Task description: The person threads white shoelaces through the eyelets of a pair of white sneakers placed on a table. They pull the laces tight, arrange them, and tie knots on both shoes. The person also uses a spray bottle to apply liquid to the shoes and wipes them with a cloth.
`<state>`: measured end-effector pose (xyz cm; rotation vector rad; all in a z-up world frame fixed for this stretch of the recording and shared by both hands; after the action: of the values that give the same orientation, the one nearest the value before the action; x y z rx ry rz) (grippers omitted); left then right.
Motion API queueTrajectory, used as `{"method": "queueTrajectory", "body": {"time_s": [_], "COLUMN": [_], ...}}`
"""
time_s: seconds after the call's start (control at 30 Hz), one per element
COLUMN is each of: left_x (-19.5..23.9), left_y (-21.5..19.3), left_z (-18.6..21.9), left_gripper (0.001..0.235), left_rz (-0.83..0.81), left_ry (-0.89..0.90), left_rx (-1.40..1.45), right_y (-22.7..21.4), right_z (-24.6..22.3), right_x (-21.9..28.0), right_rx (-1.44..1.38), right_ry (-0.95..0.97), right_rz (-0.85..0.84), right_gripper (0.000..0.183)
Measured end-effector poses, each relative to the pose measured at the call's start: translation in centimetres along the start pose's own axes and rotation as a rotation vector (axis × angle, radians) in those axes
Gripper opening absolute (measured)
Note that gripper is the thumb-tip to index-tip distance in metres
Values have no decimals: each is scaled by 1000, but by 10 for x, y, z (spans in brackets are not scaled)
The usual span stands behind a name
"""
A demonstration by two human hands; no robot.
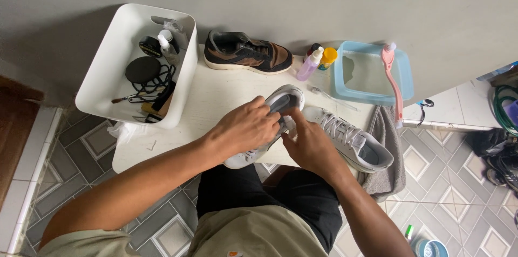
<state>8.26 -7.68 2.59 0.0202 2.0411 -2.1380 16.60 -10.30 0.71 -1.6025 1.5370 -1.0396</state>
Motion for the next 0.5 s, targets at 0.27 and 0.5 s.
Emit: {"method": "queueTrajectory", "body": {"time_s": [0.27, 0.5], "left_x": [16, 39], "left_y": [6, 44], "left_z": [-62, -104], "left_gripper": [25, 26], "left_rz": [-3, 124], "left_ry": [-551, -948], "left_rx": [635, 1066], "right_y": [-38, -20], "right_z": [6, 19], "right_x": [32, 59], "right_rx": [-145, -217], "right_ry": [45, 32], "right_rz": [204, 347], "right_gripper": [67, 71]}}
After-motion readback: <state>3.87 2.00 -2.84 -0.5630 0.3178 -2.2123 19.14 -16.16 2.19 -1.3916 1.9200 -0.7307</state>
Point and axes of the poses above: each hand's wrist, its own x-axis away from the middle knuckle, its own y-axis out of the palm, z = x × y, the point moved 9 cm from there along -x, towards the middle knuckle, and after that the axes turned 14 degrees about x, right-handed, at the moved point
